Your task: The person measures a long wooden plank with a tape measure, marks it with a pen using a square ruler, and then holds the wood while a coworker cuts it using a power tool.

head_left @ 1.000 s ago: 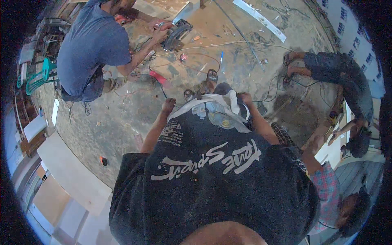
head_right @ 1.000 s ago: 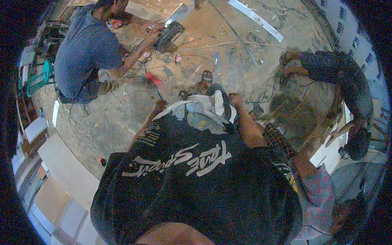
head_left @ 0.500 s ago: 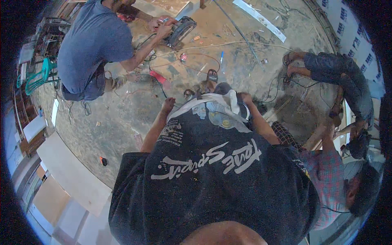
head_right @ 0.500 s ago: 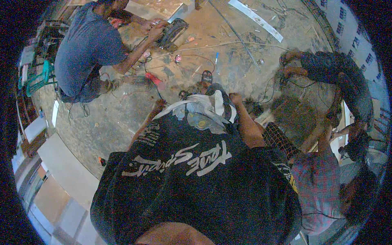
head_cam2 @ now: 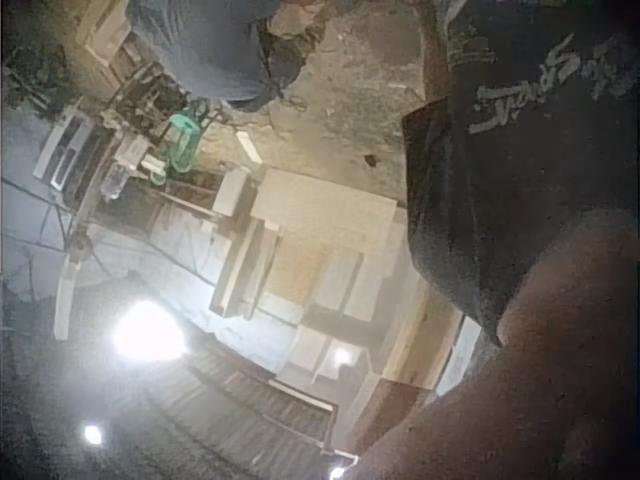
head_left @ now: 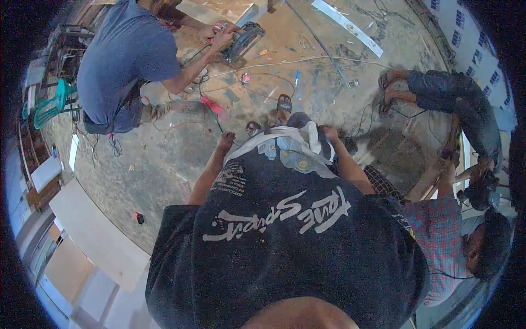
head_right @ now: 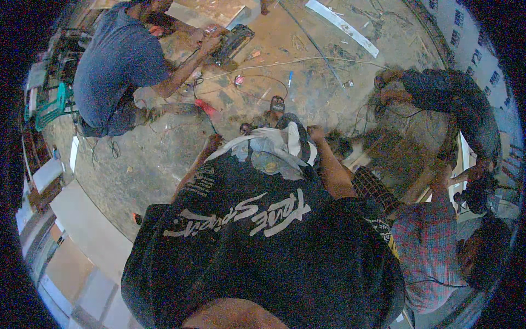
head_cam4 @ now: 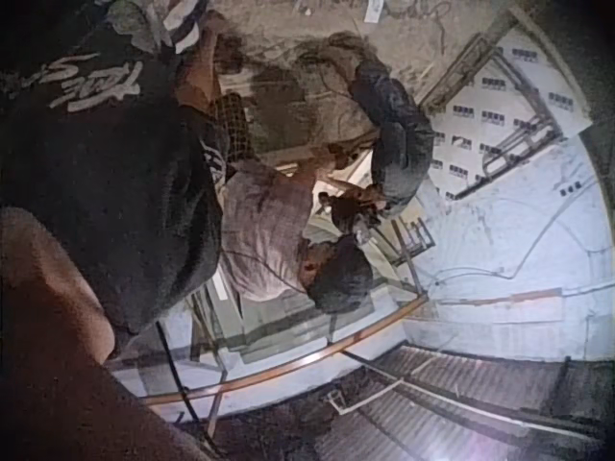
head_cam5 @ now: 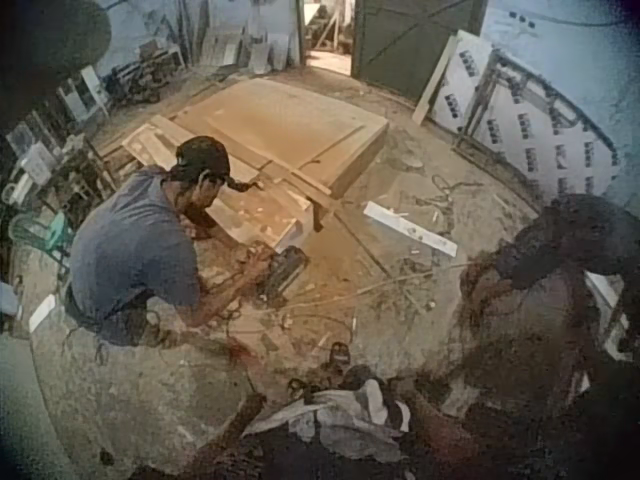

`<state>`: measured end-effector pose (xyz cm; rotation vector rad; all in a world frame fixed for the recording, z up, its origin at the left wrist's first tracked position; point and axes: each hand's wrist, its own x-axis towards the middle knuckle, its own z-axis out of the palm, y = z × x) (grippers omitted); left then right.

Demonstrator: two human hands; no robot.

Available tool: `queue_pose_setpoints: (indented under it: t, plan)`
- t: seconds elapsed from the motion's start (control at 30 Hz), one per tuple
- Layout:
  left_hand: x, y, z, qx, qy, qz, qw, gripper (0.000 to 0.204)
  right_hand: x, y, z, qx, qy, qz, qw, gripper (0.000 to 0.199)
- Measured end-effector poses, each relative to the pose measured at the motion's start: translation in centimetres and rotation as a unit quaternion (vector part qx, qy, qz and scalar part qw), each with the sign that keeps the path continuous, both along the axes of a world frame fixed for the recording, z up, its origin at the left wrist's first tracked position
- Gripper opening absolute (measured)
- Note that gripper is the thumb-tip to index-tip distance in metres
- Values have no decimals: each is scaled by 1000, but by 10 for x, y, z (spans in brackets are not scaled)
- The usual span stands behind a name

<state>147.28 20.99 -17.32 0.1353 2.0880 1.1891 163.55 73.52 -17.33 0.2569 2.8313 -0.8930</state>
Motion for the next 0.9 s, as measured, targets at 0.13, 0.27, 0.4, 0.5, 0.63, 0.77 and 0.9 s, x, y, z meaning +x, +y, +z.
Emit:
queue_pose_setpoints:
  t: [0.13,0.27,0.4,0.5,0.63,0.77,0.9]
  plan:
    - [4,-3,-20,82,-58,80,992,33,2,2,11,62,-46,58,995,34]
    - [-6,-5,-11,-93,110,-140,980,33,-27,-23,68,83,-204,-12,975,41]
    - [-3,-2,-18,76,-34,55,995,35,-29,-25,84,2,-227,-54,972,40]
    - [-2,1,-19,83,-43,61,994,38,-17,-22,68,-51,-187,-118,974,39]
    - [-13,-14,-28,-58,479,-269,834,39,-14,-15,52,-49,-187,-70,979,34]
    - [-6,-13,-22,3,144,-119,982,39,-9,-15,41,76,-93,70,990,30]
    - [-2,-5,-14,-37,170,-110,979,43,8,-4,10,109,72,101,986,24]
